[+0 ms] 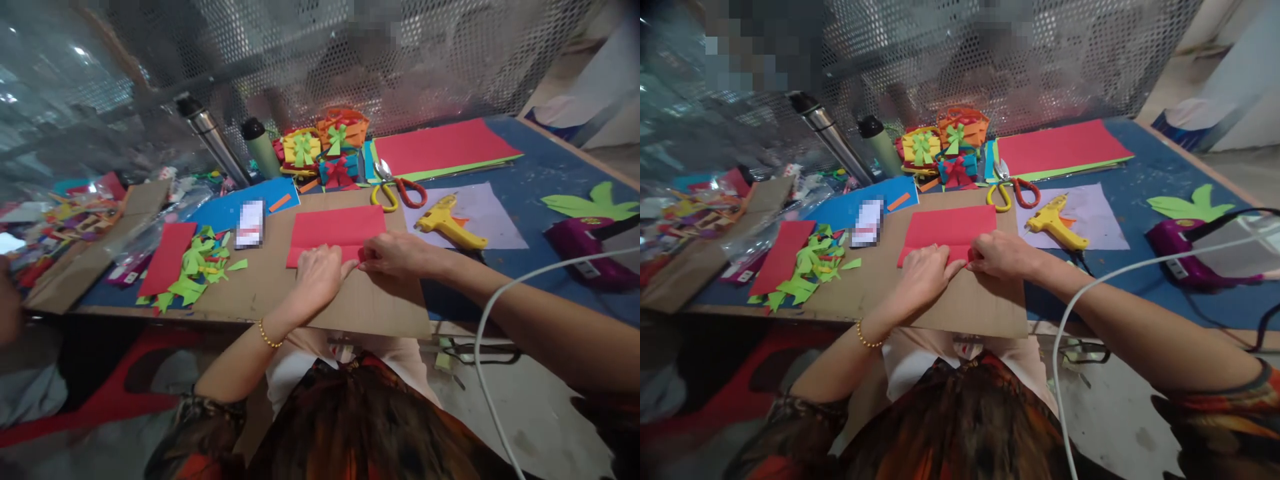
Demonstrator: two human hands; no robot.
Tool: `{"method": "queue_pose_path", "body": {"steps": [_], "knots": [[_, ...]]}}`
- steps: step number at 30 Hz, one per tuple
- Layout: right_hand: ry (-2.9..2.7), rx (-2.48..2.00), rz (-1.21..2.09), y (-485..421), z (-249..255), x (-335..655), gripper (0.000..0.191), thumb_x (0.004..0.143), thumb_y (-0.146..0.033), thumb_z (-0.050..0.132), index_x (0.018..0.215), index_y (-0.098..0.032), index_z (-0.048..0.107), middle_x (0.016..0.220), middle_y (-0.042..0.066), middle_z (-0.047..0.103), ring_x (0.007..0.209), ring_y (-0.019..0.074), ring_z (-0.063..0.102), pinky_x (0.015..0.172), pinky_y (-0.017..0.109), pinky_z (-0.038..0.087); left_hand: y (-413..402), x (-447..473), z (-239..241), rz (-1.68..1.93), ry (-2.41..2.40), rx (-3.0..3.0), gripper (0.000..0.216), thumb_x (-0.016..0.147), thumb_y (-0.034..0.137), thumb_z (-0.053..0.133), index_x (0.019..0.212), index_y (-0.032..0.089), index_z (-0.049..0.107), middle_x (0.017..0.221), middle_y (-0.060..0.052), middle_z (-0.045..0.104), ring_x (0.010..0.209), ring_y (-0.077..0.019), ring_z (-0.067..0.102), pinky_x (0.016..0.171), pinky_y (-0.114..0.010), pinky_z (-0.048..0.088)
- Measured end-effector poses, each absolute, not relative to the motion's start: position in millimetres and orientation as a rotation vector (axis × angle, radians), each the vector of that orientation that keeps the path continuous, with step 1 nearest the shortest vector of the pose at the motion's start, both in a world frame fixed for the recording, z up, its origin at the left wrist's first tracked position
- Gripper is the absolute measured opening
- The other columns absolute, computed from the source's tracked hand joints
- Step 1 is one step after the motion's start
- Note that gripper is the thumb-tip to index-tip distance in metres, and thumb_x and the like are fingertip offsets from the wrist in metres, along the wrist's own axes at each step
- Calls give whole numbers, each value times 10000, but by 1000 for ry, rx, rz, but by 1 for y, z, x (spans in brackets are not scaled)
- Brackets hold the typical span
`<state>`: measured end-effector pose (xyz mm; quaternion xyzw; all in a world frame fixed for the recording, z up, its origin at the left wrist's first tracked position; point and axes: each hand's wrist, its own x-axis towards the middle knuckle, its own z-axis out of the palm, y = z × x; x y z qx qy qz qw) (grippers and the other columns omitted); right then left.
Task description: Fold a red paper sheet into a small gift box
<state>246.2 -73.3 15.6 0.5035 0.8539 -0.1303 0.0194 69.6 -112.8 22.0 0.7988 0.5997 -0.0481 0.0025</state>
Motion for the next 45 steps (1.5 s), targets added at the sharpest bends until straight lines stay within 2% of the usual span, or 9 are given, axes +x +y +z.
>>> {"method": "queue_pose_path", "body": {"steps": [5, 14, 23, 30, 39, 42, 45], "knots": [[2688, 1545, -328, -76, 11, 249, 239, 963, -408, 593, 960, -216, 734, 842, 66, 752, 735, 181, 662, 578, 265, 322, -110, 66, 26, -136, 1856, 2416, 418, 1046, 500, 512, 1038, 118, 683, 1034, -158, 720, 995, -295, 655, 848, -391, 460], [2684, 1588, -269, -78, 9, 249, 255, 955, -446, 591, 921, -234, 730, 745, 35, 701, 669, 166, 627, 564, 261, 312, -103, 44, 24, -49, 1737, 2335, 210, 1001, 363, 581, 920, 172, 613, 980, -81, 664, 960, -240, 591, 890, -378, 454], [2638, 1633, -347, -78, 8, 249, 256, 955, -440, 576, 921, -230, 718, 787, 46, 712, 681, 175, 606, 547, 268, 298, -94, 10, 25, -17, 1744, 2201, 257, 965, 265, 576, 755, 222, 435, 843, -9, 562, 781, -169, 513, 757, -308, 411], [2703, 1603, -332, -77, 3, 253, 250, 934, -447, 582, 893, -238, 714, 729, 36, 690, 634, 163, 574, 539, 269, 287, -90, -19, 24, 8, 1758, 2149, 315, 954, 252, 572, 713, 232, 369, 832, 1, 535, 762, -156, 491, 739, -297, 387], [2720, 1610, -323, -76, -4, 256, 249, 931, -455, 589, 906, -239, 710, 743, 35, 702, 665, 177, 598, 569, 273, 307, -89, -44, 29, -55, 1864, 2102, 317, 933, 252, 574, 676, 227, 389, 759, 0, 546, 689, -151, 485, 642, -302, 333], [2725, 1608, -331, -76, -4, 256, 236, 935, -440, 586, 935, -239, 710, 769, 40, 712, 686, 184, 608, 579, 275, 310, -90, -56, 35, -90, 1947, 2082, 277, 930, 265, 582, 692, 221, 445, 726, -1, 560, 669, -160, 497, 623, -303, 324], [2730, 1605, -324, -77, -3, 255, 231, 933, -431, 592, 942, -233, 710, 770, 49, 712, 688, 190, 612, 574, 280, 302, -99, -56, 40, -70, 2084, 2098, 150, 940, 259, 580, 804, 197, 564, 846, -58, 635, 824, -217, 576, 726, -327, 393]]}}
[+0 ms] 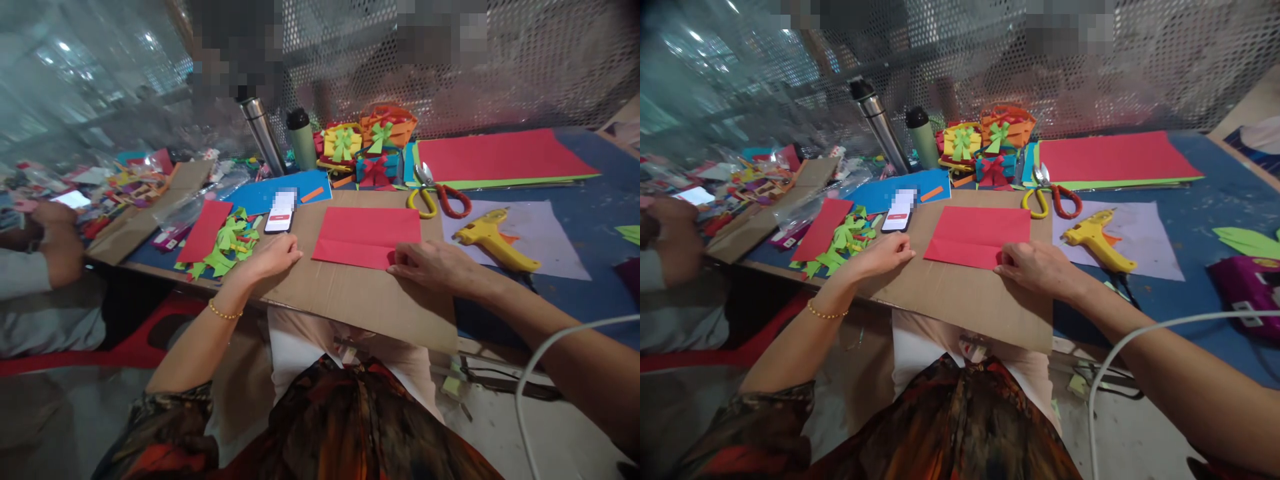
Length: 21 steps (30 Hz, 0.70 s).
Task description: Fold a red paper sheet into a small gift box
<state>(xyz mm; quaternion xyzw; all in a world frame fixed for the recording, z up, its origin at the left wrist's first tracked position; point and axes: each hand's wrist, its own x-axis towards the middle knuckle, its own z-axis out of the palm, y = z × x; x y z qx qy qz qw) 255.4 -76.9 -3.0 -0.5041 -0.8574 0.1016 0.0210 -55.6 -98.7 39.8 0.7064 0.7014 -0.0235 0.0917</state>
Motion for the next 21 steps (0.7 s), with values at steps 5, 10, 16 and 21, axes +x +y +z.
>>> {"method": "queue_pose_path", "body": {"steps": [5, 10, 16, 21], "knots": [[-2678, -1602, 357, -77, 3, 253, 244, 948, -431, 581, 938, -226, 715, 778, 49, 716, 685, 181, 613, 566, 270, 305, -123, -12, 19, 427, 1845, 2628, 222, 1025, 275, 521, 1117, 135, 666, 1267, -160, 616, 1173, -283, 561, 1004, -414, 396], [-2687, -1652, 445, -75, 13, 249, 245, 939, -428, 600, 968, -225, 734, 838, 44, 745, 726, 170, 645, 579, 254, 330, -133, 16, -13, 426, 1337, 2979, 345, 1056, 355, 514, 1266, 129, 667, 1151, -131, 677, 1028, -268, 590, 897, -408, 416], [-2733, -1778, 357, -77, 28, 235, 455, 983, -562, 516, 959, -185, 770, 883, 120, 771, 816, 231, 701, 600, 291, 341, -129, 10, -22, 500, 1295, 3091, 410, 1050, 407, 527, 1286, 101, 662, 1088, -125, 705, 973, -268, 582, 866, -415, 404], [-2801, -1869, 302, -76, 39, 221, 461, 976, -569, 535, 1010, -182, 784, 913, 132, 780, 837, 241, 713, 617, 290, 345, -130, 13, -25, 547, 1321, 3100, 398, 1040, 420, 554, 1269, 118, 677, 1094, -118, 719, 970, -268, 583, 843, -420, 399]]}}
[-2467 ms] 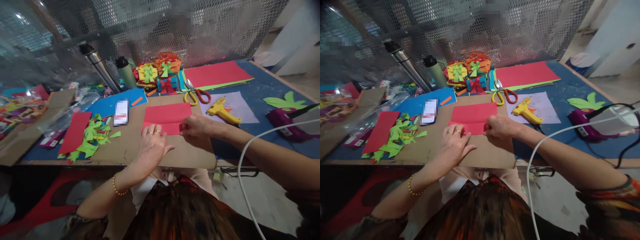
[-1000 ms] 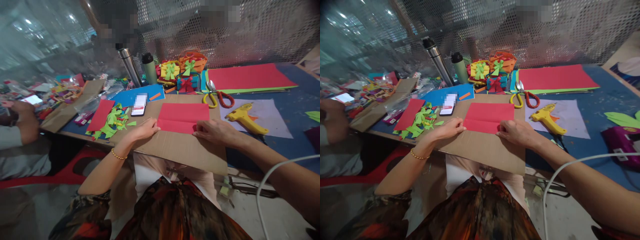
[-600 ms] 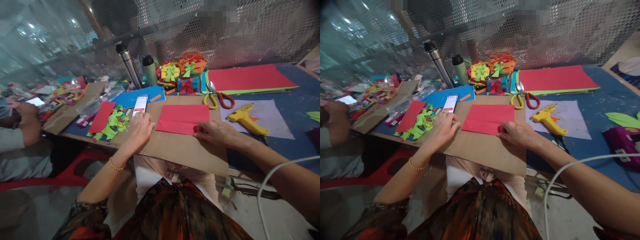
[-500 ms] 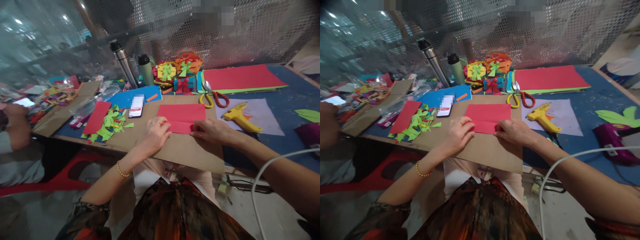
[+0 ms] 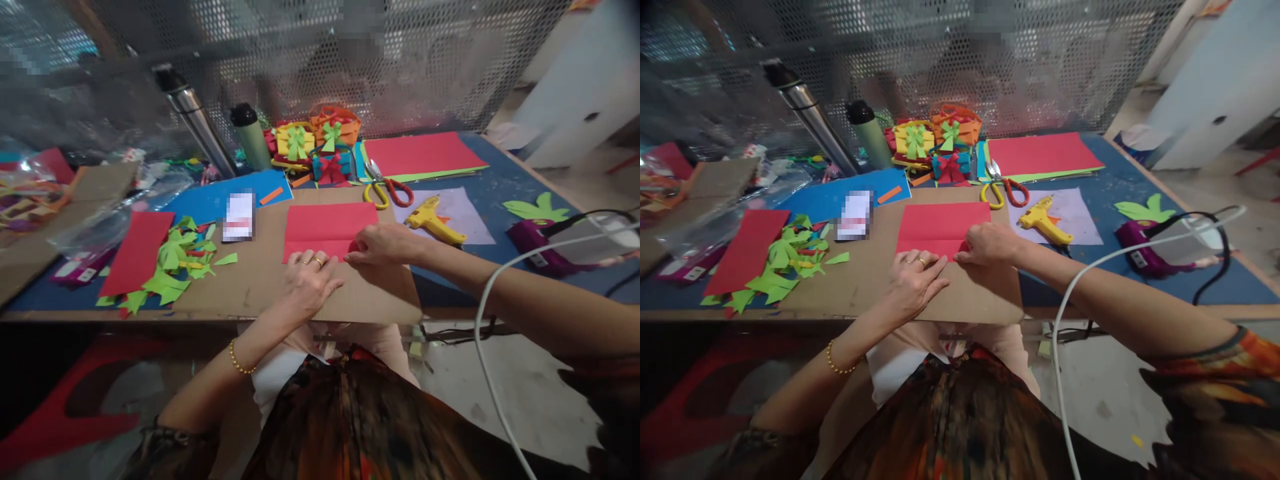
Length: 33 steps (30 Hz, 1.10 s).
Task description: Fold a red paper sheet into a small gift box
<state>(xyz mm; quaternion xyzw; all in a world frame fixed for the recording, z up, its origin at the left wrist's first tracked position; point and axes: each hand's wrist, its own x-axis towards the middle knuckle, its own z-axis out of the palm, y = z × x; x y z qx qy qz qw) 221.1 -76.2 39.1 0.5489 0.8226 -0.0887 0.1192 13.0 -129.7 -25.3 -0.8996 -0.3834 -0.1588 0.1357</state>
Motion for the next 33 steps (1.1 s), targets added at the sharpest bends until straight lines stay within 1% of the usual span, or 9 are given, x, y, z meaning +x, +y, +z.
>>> {"method": "queue_pose_path", "body": {"steps": [7, 10, 12, 17, 23, 25, 28, 31, 33], "knots": [[2338, 1705, -306, -77, 33, 231, 410, 961, -540, 570, 931, -196, 789, 867, 104, 768, 781, 209, 691, 586, 287, 320, -130, 13, -30, -544, -1097, -2567, 373, 1026, 381, 595, 1270, 112, 681, 1110, -102, 741, 989, -266, 599, 853, -423, 391], [2307, 1759, -315, -82, 30, 240, 408, 970, -522, 559, 865, -193, 776, 845, 109, 763, 765, 209, 686, 586, 287, 324, -129, 13, -32, -568, -1081, -2554, 351, 1015, 365, 618, 1252, 118, 691, 1107, -92, 748, 977, -263, 603, 851, -423, 387], [2289, 1781, -349, -86, 31, 246, 408, 976, -501, 552, 796, -195, 753, 785, 98, 754, 732, 203, 681, 590, 284, 341, -129, 14, -33, -572, -1101, -2546, 342, 1014, 364, 617, 1249, 127, 694, 1110, -90, 751, 970, -261, 605, 851, -424, 389], [2255, 1783, -548, -91, 37, 255, 463, 989, -405, 522, 585, -198, 612, 589, 36, 692, 563, 135, 636, 599, 247, 410, -128, 13, -33, -586, -1108, -2539, 328, 1022, 352, 595, 1243, 132, 699, 1105, -94, 754, 977, -259, 612, 856, -422, 391], [2199, 1913, -866, -97, 37, 273, 380, 942, -323, 539, 584, -198, 564, 538, 3, 659, 448, 102, 572, 539, 232, 414, -127, 13, -33, -632, -1085, -2544, 318, 1014, 328, 597, 1227, 120, 708, 1080, -102, 752, 946, -265, 602, 836, -427, 398], [2195, 1933, -813, -99, 36, 279, 367, 929, -298, 530, 577, -200, 561, 542, 0, 655, 444, 103, 564, 523, 235, 399, -127, 13, -34, -643, -1087, -2545, 317, 1012, 323, 598, 1226, 118, 710, 1075, -107, 750, 941, -268, 600, 836, -432, 398], [2220, 1991, -521, -105, 38, 282, 306, 911, -264, 535, 627, -193, 621, 611, 34, 673, 537, 141, 596, 547, 263, 367, -127, 13, -35, -669, -1087, -2550, 317, 1009, 314, 600, 1228, 113, 710, 1078, -117, 746, 944, -268, 600, 846, -432, 396], [2405, 2023, -203, -114, 36, 277, 255, 960, -276, 494, 853, -172, 701, 819, 99, 707, 736, 202, 619, 621, 300, 346, -127, 13, -36, -665, -1102, -2558, 319, 1011, 313, 594, 1240, 121, 708, 1093, -124, 743, 957, -270, 601, 871, -435, 397], [2724, 1782, -94, -121, 30, 270, 287, 1005, -263, 435, 968, -159, 701, 953, 127, 692, 839, 215, 597, 688, 315, 361, -128, 12, -35, -635, -1112, -2573, 328, 1014, 311, 585, 1257, 124, 700, 1113, -130, 739, 972, -273, 602, 879, -438, 399]]}}
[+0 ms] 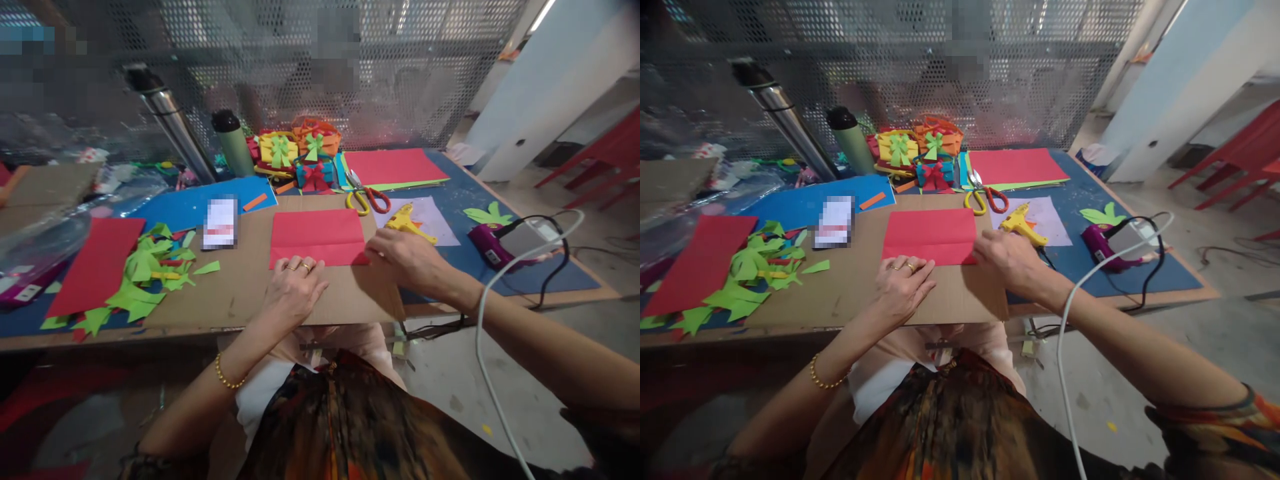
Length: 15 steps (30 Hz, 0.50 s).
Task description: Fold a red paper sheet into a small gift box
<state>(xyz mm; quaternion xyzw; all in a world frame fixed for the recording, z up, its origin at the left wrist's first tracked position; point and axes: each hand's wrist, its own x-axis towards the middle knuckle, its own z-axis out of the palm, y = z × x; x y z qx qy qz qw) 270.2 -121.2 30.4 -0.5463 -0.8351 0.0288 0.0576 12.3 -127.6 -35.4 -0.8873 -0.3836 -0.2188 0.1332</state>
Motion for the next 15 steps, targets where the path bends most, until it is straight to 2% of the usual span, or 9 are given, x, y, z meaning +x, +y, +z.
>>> {"method": "queue_pose_path", "body": {"steps": [2, 4, 9, 15], "knots": [[-2678, -1271, 71, -127, 22, 264, 285, 1013, -215, 410, 987, -143, 684, 1000, 141, 657, 871, 215, 559, 743, 328, 372, -128, 12, -33, -585, -1127, -2586, 337, 1019, 309, 572, 1275, 124, 690, 1129, -133, 734, 989, -275, 603, 881, -434, 403], [-2751, -1088, 45, -132, 13, 259, 243, 1000, -190, 427, 973, -130, 661, 984, 141, 624, 849, 216, 512, 760, 342, 360, -129, 13, -30, -525, -1143, -2595, 338, 1027, 309, 556, 1295, 148, 683, 1128, -128, 727, 992, -275, 602, 879, -428, 406], [-2720, -1073, -256, -141, -3, 253, 233, 1000, -175, 421, 912, -139, 633, 901, 114, 589, 787, 223, 442, 734, 375, 299, -131, 24, -16, -310, -1147, -2627, 356, 1051, 349, 526, 1385, 304, 642, 1090, -128, 664, 957, -271, 584, 809, -386, 400], [-2715, -1054, -322, -143, -6, 254, 180, 980, -171, 466, 897, -159, 625, 899, 98, 586, 795, 224, 445, 720, 383, 272, -132, 32, -8, -185, -1163, -2557, 344, 1072, 358, 461, 1347, 300, 658, 1030, -139, 632, 924, -283, 564, 793, -391, 406]]}}
